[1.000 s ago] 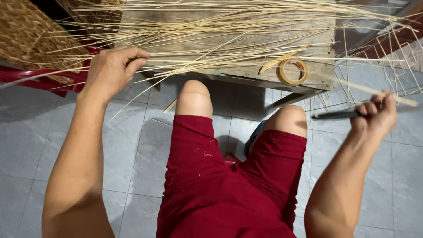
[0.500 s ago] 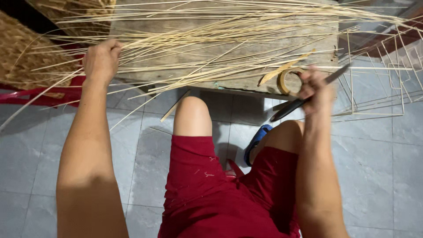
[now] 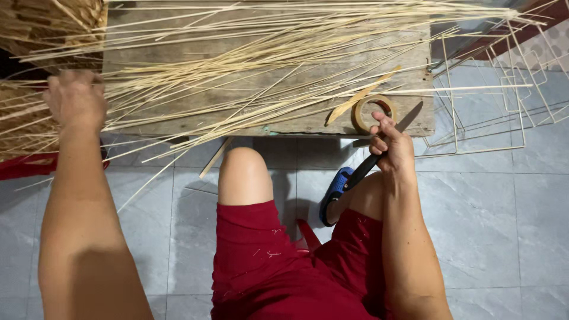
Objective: The person sits on the floor and uses a knife to sharpen the ends of thin wooden sticks. They repeatedly pick up sticks from a pile on a low wooden table, hold them against their leg, and scrape the knife along the wood to create a point. The sharpened sticks are then placed back onto the table.
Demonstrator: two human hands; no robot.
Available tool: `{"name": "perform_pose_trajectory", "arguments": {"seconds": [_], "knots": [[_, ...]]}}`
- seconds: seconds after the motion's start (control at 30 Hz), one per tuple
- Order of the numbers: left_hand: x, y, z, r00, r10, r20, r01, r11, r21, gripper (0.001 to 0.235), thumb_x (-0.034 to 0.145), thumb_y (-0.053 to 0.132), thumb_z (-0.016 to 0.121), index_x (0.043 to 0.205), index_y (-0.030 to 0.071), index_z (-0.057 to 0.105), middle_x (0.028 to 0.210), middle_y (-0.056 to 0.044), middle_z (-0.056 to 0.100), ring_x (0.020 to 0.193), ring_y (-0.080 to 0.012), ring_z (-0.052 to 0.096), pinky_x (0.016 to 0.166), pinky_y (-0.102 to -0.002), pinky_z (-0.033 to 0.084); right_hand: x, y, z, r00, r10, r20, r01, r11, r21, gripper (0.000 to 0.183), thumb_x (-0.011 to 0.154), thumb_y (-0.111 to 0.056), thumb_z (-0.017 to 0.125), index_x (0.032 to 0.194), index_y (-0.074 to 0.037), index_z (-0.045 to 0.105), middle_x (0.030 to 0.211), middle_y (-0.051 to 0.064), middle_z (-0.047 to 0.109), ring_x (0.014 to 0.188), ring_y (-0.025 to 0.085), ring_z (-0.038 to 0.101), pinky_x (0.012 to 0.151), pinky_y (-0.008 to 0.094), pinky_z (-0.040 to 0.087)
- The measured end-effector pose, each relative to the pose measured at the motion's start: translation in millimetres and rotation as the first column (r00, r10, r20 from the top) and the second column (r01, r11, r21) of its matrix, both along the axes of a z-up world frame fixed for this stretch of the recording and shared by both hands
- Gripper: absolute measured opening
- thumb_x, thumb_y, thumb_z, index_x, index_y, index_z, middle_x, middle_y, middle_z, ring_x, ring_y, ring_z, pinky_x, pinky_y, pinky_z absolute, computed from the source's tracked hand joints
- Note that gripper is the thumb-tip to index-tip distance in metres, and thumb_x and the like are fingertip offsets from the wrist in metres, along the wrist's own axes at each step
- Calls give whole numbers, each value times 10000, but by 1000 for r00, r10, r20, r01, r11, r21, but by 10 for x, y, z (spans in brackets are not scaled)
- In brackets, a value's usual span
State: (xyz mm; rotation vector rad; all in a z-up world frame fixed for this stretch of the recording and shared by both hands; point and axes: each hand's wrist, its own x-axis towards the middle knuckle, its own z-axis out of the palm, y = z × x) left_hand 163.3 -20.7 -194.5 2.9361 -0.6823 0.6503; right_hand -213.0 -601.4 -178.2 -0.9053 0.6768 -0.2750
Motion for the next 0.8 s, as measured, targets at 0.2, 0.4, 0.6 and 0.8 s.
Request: {"name": "perform_pose_trajectory", "arguments": {"seconds": [0.2,0.4,0.6,0.8], "knots": [[-144,-1071,-197,902,-259,-345,87,893,-442,155,956,183,765,1093,110,764,1158,-142,696,1080,-351,644,928,-463,495,46,68,22,996,87,-15,-87,996,-9,248,1062,-171,548,1244,-25,633,826,53,649,503,54,407,471,213,352],[-895,-2429,-176,777,-463,-427,249,848,-467,248,867,348,834,955,130,756,964,-99,684,997,-313,632,825,-463,508,109,166,-11,993,119,6,-119,993,14,213,1056,-173,555,1213,-41,615,822,55,645,504,65,421,479,223,369],[-1064,-2967,-257,852,-364,-377,185,882,-433,148,827,256,799,918,154,741,1015,-94,691,1025,-326,638,835,-483,524,100,168,-71,994,112,-14,-112,994,-3,215,1057,-171,555,1205,-31,623,812,56,636,504,64,416,479,227,367],[-1152,-3410,-226,858,-441,-264,273,826,-494,104,910,187,701,986,195,773,963,-89,718,873,-342,673,708,-500,532,127,167,-4,991,135,24,-136,990,34,244,1047,-178,569,1240,-37,618,830,54,637,510,62,419,482,225,368]]}}
